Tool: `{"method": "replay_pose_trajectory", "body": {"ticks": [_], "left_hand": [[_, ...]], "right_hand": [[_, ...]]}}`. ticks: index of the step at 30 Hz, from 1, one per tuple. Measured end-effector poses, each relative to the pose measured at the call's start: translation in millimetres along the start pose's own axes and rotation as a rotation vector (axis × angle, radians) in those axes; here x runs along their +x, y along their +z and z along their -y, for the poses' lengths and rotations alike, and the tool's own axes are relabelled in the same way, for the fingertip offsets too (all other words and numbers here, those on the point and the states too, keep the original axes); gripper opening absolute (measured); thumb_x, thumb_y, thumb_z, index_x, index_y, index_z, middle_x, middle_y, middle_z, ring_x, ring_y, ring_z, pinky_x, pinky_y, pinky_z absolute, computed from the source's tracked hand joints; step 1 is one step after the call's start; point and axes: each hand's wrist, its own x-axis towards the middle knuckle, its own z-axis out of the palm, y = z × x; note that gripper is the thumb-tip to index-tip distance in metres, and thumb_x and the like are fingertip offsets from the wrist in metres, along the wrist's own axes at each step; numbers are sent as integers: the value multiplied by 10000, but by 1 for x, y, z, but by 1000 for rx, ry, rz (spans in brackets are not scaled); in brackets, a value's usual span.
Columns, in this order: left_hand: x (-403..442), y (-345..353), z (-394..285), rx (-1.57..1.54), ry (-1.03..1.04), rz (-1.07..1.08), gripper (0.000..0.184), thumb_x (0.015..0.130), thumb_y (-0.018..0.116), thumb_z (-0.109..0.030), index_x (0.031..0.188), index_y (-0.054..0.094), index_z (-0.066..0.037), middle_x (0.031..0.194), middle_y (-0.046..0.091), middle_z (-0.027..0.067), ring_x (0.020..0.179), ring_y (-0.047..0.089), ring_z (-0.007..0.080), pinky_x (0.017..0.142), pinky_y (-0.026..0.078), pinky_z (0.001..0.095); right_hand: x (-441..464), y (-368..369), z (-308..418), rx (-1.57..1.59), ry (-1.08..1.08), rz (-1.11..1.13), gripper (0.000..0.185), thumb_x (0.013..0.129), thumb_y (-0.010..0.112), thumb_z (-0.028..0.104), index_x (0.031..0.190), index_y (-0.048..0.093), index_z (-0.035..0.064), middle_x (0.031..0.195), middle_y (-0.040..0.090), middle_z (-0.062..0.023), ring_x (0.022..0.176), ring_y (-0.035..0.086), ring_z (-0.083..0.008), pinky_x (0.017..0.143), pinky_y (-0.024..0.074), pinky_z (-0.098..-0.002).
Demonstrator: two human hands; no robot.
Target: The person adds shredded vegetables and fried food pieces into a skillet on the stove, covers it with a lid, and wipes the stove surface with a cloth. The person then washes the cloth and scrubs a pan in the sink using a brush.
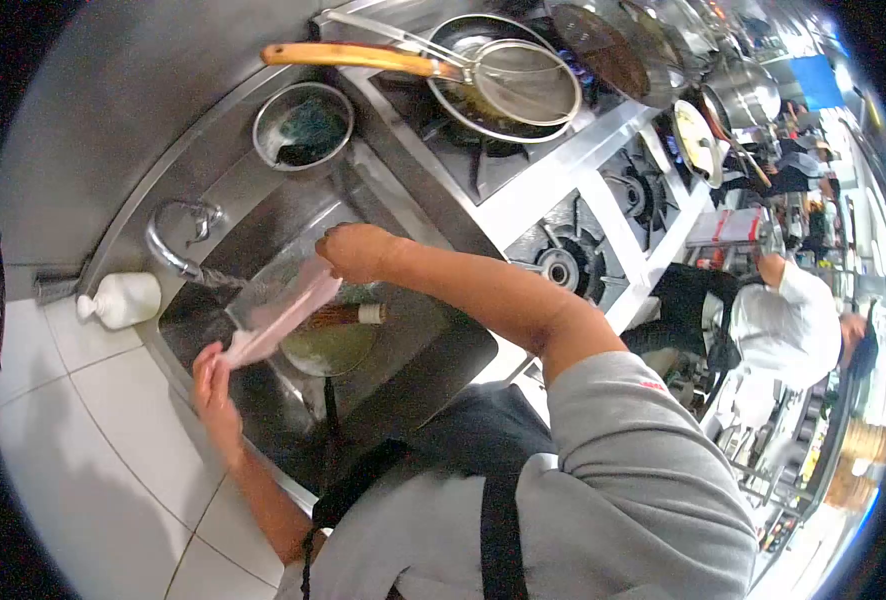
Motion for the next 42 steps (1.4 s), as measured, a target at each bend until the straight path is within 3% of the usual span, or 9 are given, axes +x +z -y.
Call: {"method": "replay_pose_trajectory", "body": {"ticks": [3,8,12,20,23,28,32,35,42], "left_hand": [[2,-29,26,-371,199,164,333,1011,517,-152,1260,626,39,1321,623,133,1260,575,273,1107,413,417],[67,52,30,-1287,-251,3,504,1030,505,-353,1414,520,-28,1464,543,143,1375,485,331,1170,363,490],[94,103,0,-1394,-204,451,568,1051,481,-412,1477,444,-38,1456,548,118,1372,482,302,1199,335,477],[78,122,-9,-1262,-486,257,528,1052,487,-408,1453,473,-65,1425,563,119,1295,547,286,1132,411,447],[79,117,-22,-1246,-495,193,513,1052,489,-406,1444,484,-76,1413,568,119,1266,572,281,1106,439,436],[91,106,-24,-1066,-645,87,421,1026,575,-320,1348,571,-49,1276,655,86,1186,622,230,1033,497,437],[129,41,24,-1538,-457,741,375,1028,559,-313,1288,616,-49,1146,691,86,1137,639,248,1046,491,458],[107,19,-42,-1238,-545,-84,368,1041,548,-355,1262,634,-73,1223,676,112,1206,611,285,1099,456,515],[82,-43,-26,-1263,-270,-16,435,1023,590,-342,1373,570,-85,1412,578,138,1324,534,345,1133,394,603]], "right_hand": [[-11,-43,14,298,33,-137,335,801,765,282,960,657,6,926,696,-209,879,686,-387,786,542,-467],[47,-41,83,816,157,-639,284,787,748,244,915,676,0,794,698,-197,757,708,-309,669,539,-457],[34,-9,164,359,257,-447,289,815,717,345,896,710,67,754,694,-167,718,694,-357,645,513,-484],[67,23,129,143,-59,-371,244,847,688,357,799,766,131,770,699,-130,661,673,-319,590,505,-487],[61,13,134,107,-356,-867,362,832,676,445,795,762,96,855,717,-175,732,688,-344,656,518,-492],[109,2,66,1486,450,79,700,930,617,674,967,735,-14,1011,721,-245,947,689,-335,820,523,-426],[59,25,92,1044,-80,118,630,867,710,617,1042,720,13,985,731,-230,893,709,-309,797,539,-432],[53,70,86,607,-131,-5,489,845,739,481,1098,706,63,1005,740,-204,911,717,-347,799,551,-462],[67,52,49,362,277,-41,412,774,702,331,1095,725,74,1027,732,-229,983,701,-425,862,557,-501]]}}
